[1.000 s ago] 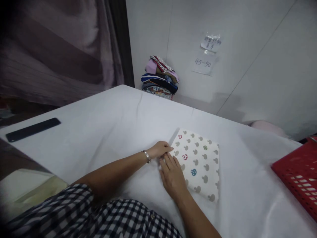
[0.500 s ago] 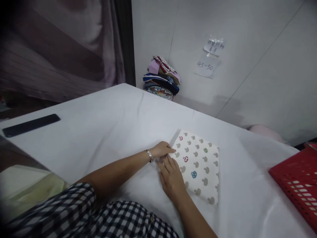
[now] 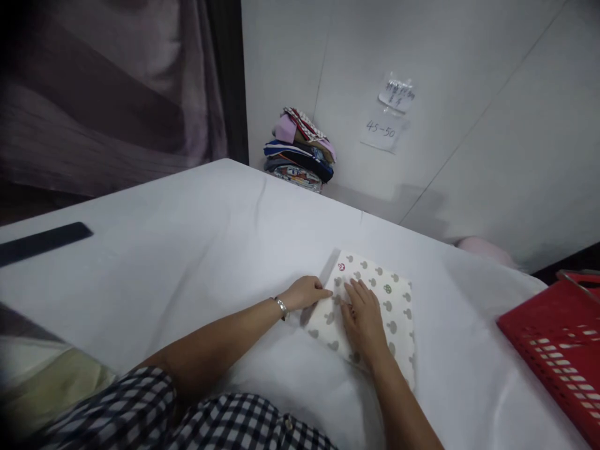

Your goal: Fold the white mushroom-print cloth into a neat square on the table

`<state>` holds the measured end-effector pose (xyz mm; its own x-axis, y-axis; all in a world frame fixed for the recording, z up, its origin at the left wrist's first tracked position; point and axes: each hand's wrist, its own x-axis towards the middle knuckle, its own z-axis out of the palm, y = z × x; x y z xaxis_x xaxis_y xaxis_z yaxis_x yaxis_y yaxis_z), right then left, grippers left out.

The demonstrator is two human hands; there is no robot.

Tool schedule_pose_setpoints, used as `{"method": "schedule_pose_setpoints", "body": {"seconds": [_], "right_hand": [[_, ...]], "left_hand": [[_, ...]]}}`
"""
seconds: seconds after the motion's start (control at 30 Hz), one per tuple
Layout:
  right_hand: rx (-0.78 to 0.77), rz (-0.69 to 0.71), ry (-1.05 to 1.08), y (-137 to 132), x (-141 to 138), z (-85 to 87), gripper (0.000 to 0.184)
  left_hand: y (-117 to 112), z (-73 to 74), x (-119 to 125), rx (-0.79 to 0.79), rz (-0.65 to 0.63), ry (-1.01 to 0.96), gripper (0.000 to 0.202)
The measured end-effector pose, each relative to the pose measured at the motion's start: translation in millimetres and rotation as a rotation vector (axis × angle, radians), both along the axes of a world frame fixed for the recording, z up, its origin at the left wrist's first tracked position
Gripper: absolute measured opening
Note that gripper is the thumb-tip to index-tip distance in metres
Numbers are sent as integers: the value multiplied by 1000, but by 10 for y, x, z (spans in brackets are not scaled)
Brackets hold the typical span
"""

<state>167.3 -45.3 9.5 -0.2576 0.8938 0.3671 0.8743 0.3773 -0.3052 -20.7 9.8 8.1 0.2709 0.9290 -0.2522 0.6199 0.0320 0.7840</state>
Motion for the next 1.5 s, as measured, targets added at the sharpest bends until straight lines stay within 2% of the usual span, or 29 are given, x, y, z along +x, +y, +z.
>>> {"method": "schedule_pose_setpoints", "body": {"seconds": [0.13,0.23,0.37,0.57,0.63,0.73,0.83,0.93,1.0,1.13,1.23,1.37,1.5], "right_hand": [[-49,-61,-185,46,19,-189,45],[-33,-49,-196,23,12,-252,44],[-37,-57,-156,9,23,-225,43],[-53,-36,-123,-3,39,-201,42],[-72,-39,-98,-5,44,-189,43],[-129,-27,-28,33,62,-128,44],[-152,-20,24,158,107,-33,48],[-105,-78,-33,355,188,15,51],[-105,-152,-122,483,253,-3,51],[-230,-276,-254,641,339,-65,49],[-218,-225,-277,735,287,-16,48],[-170,-103,-296,948,57,85,49],[-261,-38,-294,1133,-142,17,48]], "left_hand": [[-14,-6,13,-1,2,-28,36],[-2,-51,19,-106,-3,-111,45],[28,-89,25,-195,-6,-173,48],[45,3,7,-147,-81,-30,31],[44,3,4,-135,-68,-34,31],[54,-44,21,-186,3,-155,40],[82,-99,57,-255,61,-252,45],[110,-127,80,-257,82,-235,34],[120,-134,77,-245,79,-216,30],[119,-135,56,-229,51,-177,31],[112,-136,55,-205,39,-152,31],[95,-125,56,-166,41,-136,30],[77,-82,42,-125,-12,-84,28]]}}
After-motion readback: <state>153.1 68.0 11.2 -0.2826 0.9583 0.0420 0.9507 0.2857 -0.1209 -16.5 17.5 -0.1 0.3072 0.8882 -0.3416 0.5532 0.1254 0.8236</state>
